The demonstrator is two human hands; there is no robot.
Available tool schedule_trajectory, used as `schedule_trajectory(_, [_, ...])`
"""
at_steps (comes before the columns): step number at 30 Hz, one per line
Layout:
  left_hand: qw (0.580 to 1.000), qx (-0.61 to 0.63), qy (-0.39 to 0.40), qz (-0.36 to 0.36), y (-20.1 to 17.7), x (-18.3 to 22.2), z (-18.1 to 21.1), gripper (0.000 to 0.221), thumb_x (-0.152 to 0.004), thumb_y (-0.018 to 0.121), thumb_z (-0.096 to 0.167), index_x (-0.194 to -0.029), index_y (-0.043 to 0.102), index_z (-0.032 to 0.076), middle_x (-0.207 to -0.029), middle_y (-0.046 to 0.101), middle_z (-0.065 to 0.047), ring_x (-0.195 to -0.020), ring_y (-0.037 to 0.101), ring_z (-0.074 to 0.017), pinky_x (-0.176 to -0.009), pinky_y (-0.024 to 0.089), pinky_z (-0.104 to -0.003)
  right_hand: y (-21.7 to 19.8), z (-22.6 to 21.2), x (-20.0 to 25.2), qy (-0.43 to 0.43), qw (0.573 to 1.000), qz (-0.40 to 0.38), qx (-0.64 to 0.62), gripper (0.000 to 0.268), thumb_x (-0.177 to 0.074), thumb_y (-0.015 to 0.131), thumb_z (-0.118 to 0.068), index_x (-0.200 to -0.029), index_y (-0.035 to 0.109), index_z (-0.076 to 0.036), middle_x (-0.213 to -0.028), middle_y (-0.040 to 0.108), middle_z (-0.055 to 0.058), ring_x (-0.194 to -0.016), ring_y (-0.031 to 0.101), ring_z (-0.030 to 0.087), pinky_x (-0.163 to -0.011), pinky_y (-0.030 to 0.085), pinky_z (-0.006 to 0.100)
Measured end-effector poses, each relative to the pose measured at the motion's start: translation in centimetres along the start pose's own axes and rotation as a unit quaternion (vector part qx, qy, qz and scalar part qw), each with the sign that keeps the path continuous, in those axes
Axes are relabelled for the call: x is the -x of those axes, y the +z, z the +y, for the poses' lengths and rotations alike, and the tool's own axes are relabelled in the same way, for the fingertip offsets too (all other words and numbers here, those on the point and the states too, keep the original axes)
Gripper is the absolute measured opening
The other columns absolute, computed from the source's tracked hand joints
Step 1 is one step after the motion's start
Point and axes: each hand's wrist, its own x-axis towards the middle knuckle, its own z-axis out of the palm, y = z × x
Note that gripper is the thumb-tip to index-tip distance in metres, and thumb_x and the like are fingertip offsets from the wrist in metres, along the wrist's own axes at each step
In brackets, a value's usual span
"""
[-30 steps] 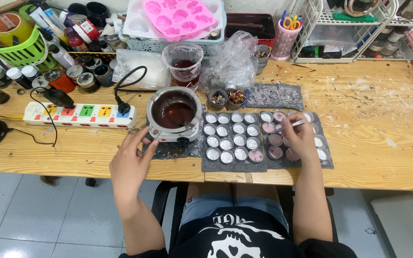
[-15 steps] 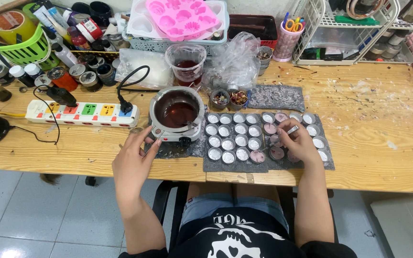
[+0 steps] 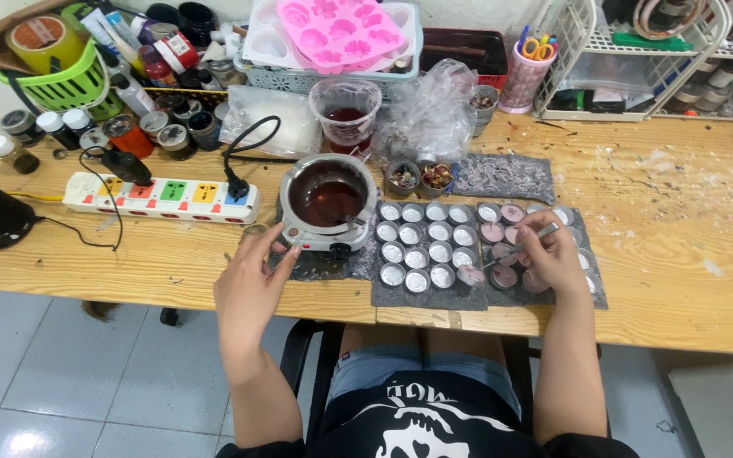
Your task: Using a spoon to stir a red wax mixture in a melting pot and then placing small decorative items into candle cups.
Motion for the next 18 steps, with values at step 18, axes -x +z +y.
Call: schedule_trajectory(18, [1.000, 0.010, -0.016, -0.022, -0.4, -0.5, -0.4, 0.047, -0.089, 0.072, 0.044, -0.131, 0.069, 0.023, -0.096, 0.070, 0.005, -0.059, 0.063, -0.0130, -0.055, 0.050, -0.032, 6.0, -10.4, -5.2, -0.128, 0.988, 0.079, 0.048, 0.009, -0.112, 0.062, -0.008, -0.115, 0.055, -0.003, -0.087, 0.060, -0.001, -0.068, 0.057, 0.005, -0.059, 0.045, 0.021])
